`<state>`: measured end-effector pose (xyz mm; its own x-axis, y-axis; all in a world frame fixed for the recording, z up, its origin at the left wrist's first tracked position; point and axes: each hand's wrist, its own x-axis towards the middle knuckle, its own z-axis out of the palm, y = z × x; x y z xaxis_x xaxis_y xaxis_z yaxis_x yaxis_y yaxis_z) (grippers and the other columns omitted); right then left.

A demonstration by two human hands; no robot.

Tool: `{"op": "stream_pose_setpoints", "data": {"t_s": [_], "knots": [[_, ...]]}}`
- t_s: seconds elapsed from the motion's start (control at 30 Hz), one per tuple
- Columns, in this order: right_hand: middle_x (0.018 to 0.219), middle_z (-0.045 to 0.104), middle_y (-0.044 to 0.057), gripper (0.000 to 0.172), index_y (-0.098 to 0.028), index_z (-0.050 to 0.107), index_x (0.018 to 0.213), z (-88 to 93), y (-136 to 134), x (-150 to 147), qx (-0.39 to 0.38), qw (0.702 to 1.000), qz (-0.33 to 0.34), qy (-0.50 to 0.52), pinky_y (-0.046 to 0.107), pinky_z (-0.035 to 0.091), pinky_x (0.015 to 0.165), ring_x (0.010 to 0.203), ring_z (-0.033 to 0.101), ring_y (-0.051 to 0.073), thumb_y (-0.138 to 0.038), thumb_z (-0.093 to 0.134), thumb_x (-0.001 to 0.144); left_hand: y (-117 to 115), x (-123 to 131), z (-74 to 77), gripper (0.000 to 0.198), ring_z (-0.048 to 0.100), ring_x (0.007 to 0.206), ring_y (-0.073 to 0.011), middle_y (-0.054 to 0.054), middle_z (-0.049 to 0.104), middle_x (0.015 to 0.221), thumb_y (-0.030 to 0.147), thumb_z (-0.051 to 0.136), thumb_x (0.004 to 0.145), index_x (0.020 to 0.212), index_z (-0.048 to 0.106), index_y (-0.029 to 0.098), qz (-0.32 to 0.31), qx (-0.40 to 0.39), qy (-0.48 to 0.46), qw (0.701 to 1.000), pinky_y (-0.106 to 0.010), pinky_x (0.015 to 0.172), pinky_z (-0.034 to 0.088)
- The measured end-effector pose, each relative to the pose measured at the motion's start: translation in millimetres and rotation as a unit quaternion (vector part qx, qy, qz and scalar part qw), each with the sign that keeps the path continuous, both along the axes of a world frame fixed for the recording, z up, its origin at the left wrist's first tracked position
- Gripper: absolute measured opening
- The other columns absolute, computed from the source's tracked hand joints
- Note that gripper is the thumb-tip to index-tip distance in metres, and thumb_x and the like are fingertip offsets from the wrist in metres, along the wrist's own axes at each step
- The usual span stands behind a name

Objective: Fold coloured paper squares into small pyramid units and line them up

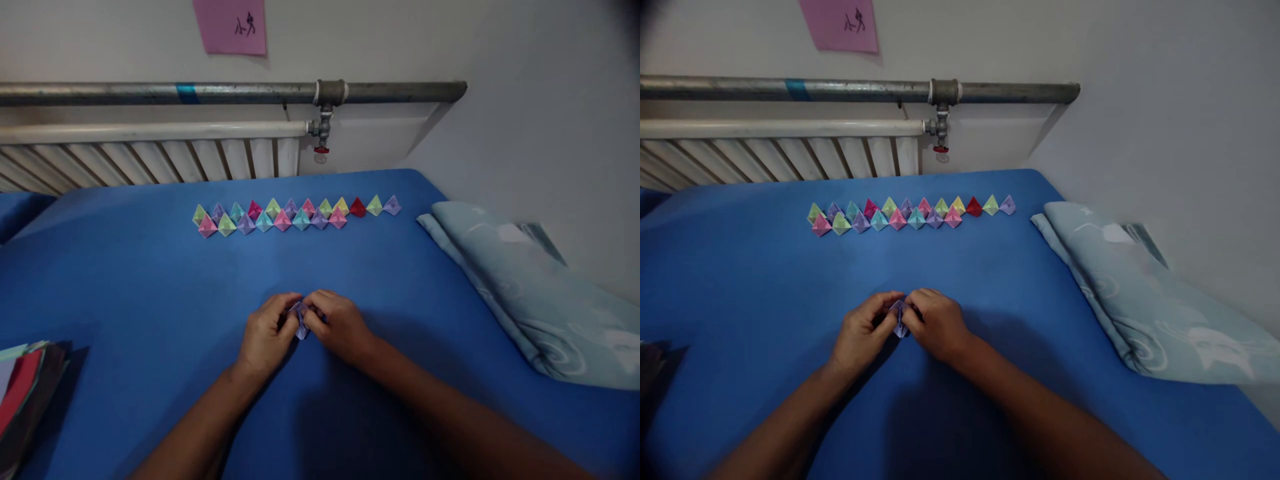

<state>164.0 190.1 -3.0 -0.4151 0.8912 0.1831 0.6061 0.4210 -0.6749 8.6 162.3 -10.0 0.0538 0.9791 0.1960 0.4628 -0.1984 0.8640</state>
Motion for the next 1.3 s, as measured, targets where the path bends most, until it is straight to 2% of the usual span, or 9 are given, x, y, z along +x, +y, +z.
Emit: {"op": "stream_pose_setpoints", "data": {"t_s": [0.37, 0.57, 0.8, 1.0, 1.17, 1.3], "knots": [[0.065, 0.054, 0.000, 0.018, -0.020, 0.048, 0.064, 0.2, -2.1, -3.5, 0.022, 1.000, 0.010, -0.009, 0.026, 0.036, 0.065, 0.065, 0.049, 0.014, -0.012, 0.050, 0.081, -1.9, 2.8, 4.5, 0.020, 0.068, 0.080, -0.0165, -0.004, 0.072, 0.094, 0.021, 0.052, 0.085, 0.101, 0.065, 0.021, 0.012, -0.033, -0.013, 0.999, -0.030, 0.072, 0.055], [0.060, 0.047, -0.002, 0.023, -0.020, 0.041, 0.060, -0.2, -2.5, -4.7, 0.029, 0.999, 0.012, -0.019, 0.026, 0.031, 0.062, 0.062, 0.044, 0.013, -0.012, 0.050, 0.080, -1.5, 2.1, 9.4, 0.015, 0.064, 0.068, -0.0132, -0.001, 0.069, 0.077, 0.020, 0.051, 0.085, 0.084, 0.066, 0.020, 0.010, -0.011, 0.023, 1.000, -0.026, 0.067, 0.051], [0.062, 0.050, -0.002, 0.019, -0.019, 0.047, 0.063, -0.2, -2.0, -2.7, 0.016, 1.000, 0.019, -0.012, 0.026, 0.033, 0.063, 0.063, 0.046, 0.012, -0.012, 0.051, 0.080, -0.9, -0.1, 9.1, 0.012, 0.063, 0.066, -0.0130, -0.001, 0.068, 0.076, 0.021, 0.051, 0.084, 0.082, 0.063, 0.019, 0.007, -0.028, 0.021, 0.999, -0.025, 0.063, 0.050], [0.063, 0.053, -0.003, 0.016, -0.019, 0.053, 0.065, 0.6, 1.9, 0.3, -0.008, 0.998, 0.055, 0.032, 0.024, 0.035, 0.061, 0.061, 0.047, 0.011, -0.012, 0.053, 0.080, -0.1, 0.5, 12.6, 0.010, 0.060, 0.066, -0.0127, -0.001, 0.065, 0.076, 0.024, 0.053, 0.082, 0.083, 0.062, 0.019, 0.002, -0.027, 0.015, 1.000, -0.025, 0.062, 0.049], [0.064, 0.054, -0.004, 0.010, -0.020, 0.059, 0.079, 7.8, -0.9, 5.4, -0.071, 0.989, 0.009, 0.128, 0.022, 0.039, 0.057, 0.058, 0.048, 0.010, -0.024, 0.052, 0.086, -0.1, -0.4, 8.1, 0.010, 0.057, 0.061, -0.0118, 0.001, 0.061, 0.069, 0.026, 0.052, 0.082, 0.076, 0.057, 0.019, 0.057, -0.051, 0.000, 0.997, -0.023, 0.058, 0.047], [0.076, 0.059, 0.000, 0.011, -0.020, 0.059, 0.087, 11.0, -9.1, 8.0, -0.020, 0.991, 0.007, 0.134, 0.024, 0.043, 0.061, 0.066, 0.053, 0.012, -0.031, 0.059, 0.082, 1.7, -1.9, 4.5, 0.012, 0.057, 0.057, -0.0114, 0.002, 0.060, 0.068, 0.026, 0.053, 0.082, 0.091, 0.057, 0.019, 0.112, -0.086, -0.059, 0.988, -0.023, 0.056, 0.048]]}}
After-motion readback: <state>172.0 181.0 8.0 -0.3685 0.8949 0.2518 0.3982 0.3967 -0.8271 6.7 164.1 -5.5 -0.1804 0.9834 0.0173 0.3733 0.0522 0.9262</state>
